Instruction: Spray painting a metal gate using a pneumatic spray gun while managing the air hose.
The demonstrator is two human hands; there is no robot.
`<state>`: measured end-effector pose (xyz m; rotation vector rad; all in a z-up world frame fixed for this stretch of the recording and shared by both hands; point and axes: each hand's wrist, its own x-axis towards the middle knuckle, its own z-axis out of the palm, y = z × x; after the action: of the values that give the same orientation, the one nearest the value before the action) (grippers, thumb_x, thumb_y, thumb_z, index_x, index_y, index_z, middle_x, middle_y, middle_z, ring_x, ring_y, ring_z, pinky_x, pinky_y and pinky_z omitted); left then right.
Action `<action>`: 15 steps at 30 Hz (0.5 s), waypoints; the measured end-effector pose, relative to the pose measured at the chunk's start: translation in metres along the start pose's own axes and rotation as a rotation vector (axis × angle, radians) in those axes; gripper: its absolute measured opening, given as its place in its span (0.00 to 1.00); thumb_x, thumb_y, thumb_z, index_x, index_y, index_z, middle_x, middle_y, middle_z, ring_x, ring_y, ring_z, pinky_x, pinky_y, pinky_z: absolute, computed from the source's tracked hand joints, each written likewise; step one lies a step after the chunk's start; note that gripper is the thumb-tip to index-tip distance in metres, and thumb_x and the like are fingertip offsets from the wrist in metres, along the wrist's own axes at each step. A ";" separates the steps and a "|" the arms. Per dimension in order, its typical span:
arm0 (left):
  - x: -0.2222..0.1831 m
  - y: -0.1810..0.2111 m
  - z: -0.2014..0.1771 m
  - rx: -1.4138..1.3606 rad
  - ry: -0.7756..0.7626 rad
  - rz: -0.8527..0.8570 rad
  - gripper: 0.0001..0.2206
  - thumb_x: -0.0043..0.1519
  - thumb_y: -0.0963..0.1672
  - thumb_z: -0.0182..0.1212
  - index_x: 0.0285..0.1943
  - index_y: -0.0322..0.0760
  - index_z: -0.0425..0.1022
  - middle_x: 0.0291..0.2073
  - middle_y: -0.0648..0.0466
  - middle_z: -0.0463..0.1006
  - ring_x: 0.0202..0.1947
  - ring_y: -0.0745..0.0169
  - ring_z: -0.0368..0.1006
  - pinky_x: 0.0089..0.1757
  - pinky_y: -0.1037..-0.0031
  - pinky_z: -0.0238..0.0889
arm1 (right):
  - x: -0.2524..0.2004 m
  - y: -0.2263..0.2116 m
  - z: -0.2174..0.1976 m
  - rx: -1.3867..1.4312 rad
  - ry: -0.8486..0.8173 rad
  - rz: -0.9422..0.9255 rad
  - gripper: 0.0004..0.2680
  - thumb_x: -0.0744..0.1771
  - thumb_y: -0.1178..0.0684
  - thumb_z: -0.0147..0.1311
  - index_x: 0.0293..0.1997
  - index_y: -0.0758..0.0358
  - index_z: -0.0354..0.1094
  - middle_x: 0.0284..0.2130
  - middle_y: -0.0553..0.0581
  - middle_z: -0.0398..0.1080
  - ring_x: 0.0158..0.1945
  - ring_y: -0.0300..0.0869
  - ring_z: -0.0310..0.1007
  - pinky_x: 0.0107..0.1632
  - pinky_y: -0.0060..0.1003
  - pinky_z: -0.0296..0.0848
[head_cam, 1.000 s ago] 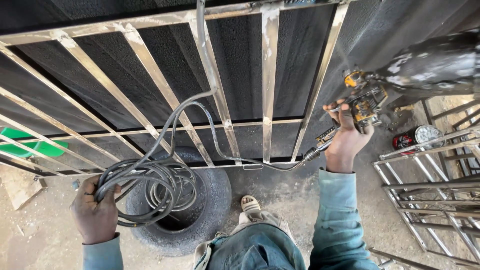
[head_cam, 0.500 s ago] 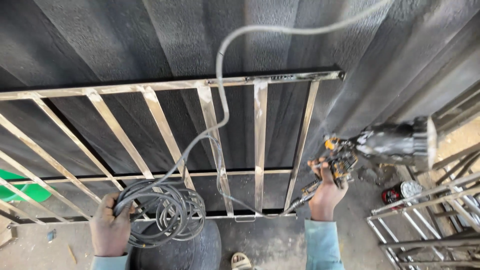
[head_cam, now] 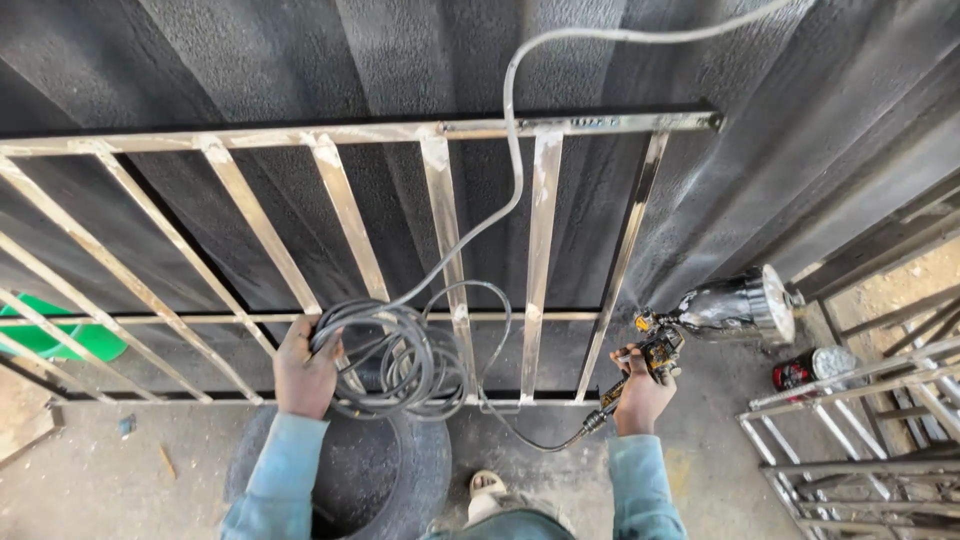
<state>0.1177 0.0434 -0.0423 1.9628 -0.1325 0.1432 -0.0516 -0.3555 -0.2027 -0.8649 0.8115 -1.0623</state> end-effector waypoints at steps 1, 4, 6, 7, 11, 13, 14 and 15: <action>0.006 -0.011 0.005 0.010 -0.007 -0.012 0.04 0.67 0.37 0.61 0.48 0.28 0.77 0.23 0.45 0.77 0.28 0.56 0.71 0.39 0.64 0.66 | 0.001 0.002 0.001 -0.010 0.008 0.012 0.04 0.68 0.66 0.53 0.39 0.82 0.66 0.31 0.70 0.72 0.32 0.54 0.80 0.46 0.52 0.87; 0.009 -0.036 0.016 -0.033 -0.032 -0.013 0.05 0.67 0.38 0.61 0.48 0.27 0.74 0.24 0.47 0.75 0.27 0.61 0.71 0.36 0.68 0.68 | -0.003 0.016 -0.015 -0.155 0.064 0.076 0.02 0.68 0.64 0.54 0.40 0.74 0.69 0.32 0.63 0.73 0.32 0.47 0.80 0.43 0.47 0.86; 0.009 -0.033 0.022 -0.018 -0.052 0.028 0.03 0.69 0.38 0.60 0.48 0.31 0.74 0.22 0.50 0.75 0.25 0.62 0.72 0.34 0.71 0.69 | -0.001 0.034 -0.029 -0.150 0.066 0.053 0.02 0.67 0.64 0.55 0.37 0.75 0.70 0.28 0.64 0.73 0.29 0.44 0.80 0.39 0.44 0.87; 0.007 -0.034 0.026 -0.003 -0.065 0.013 0.03 0.69 0.38 0.60 0.48 0.31 0.74 0.22 0.50 0.75 0.25 0.62 0.72 0.34 0.71 0.69 | -0.005 0.040 -0.035 -0.161 0.079 0.070 0.02 0.67 0.64 0.55 0.37 0.75 0.70 0.28 0.64 0.73 0.29 0.44 0.80 0.39 0.44 0.87; -0.001 -0.038 0.053 -0.131 -0.098 0.004 0.03 0.67 0.36 0.60 0.46 0.28 0.73 0.24 0.49 0.76 0.28 0.65 0.75 0.35 0.75 0.71 | -0.013 0.059 -0.057 -0.077 0.121 0.088 0.02 0.65 0.68 0.54 0.35 0.79 0.67 0.26 0.67 0.71 0.26 0.47 0.78 0.36 0.47 0.87; -0.002 -0.047 0.069 -0.167 -0.119 -0.008 0.03 0.66 0.35 0.60 0.46 0.28 0.73 0.25 0.49 0.75 0.29 0.66 0.75 0.37 0.78 0.73 | -0.014 0.068 -0.060 -0.047 0.137 0.101 0.02 0.65 0.68 0.54 0.35 0.80 0.67 0.26 0.68 0.71 0.25 0.48 0.78 0.35 0.48 0.88; -0.003 -0.056 0.078 -0.175 -0.135 -0.007 0.04 0.65 0.35 0.60 0.47 0.30 0.73 0.25 0.50 0.75 0.29 0.65 0.74 0.36 0.76 0.73 | -0.016 0.070 -0.062 -0.042 0.169 0.125 0.02 0.65 0.68 0.54 0.35 0.80 0.67 0.26 0.68 0.71 0.25 0.48 0.78 0.35 0.47 0.87; -0.004 -0.065 0.087 -0.182 -0.152 -0.006 0.05 0.65 0.35 0.61 0.47 0.32 0.74 0.26 0.50 0.75 0.29 0.64 0.74 0.36 0.74 0.73 | -0.017 0.073 -0.063 -0.038 0.200 0.150 0.02 0.64 0.68 0.54 0.35 0.80 0.67 0.26 0.68 0.70 0.24 0.47 0.77 0.34 0.47 0.87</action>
<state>0.1273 -0.0116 -0.1355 1.7909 -0.2304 -0.0217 -0.0843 -0.3339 -0.2924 -0.7248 1.0509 -1.0137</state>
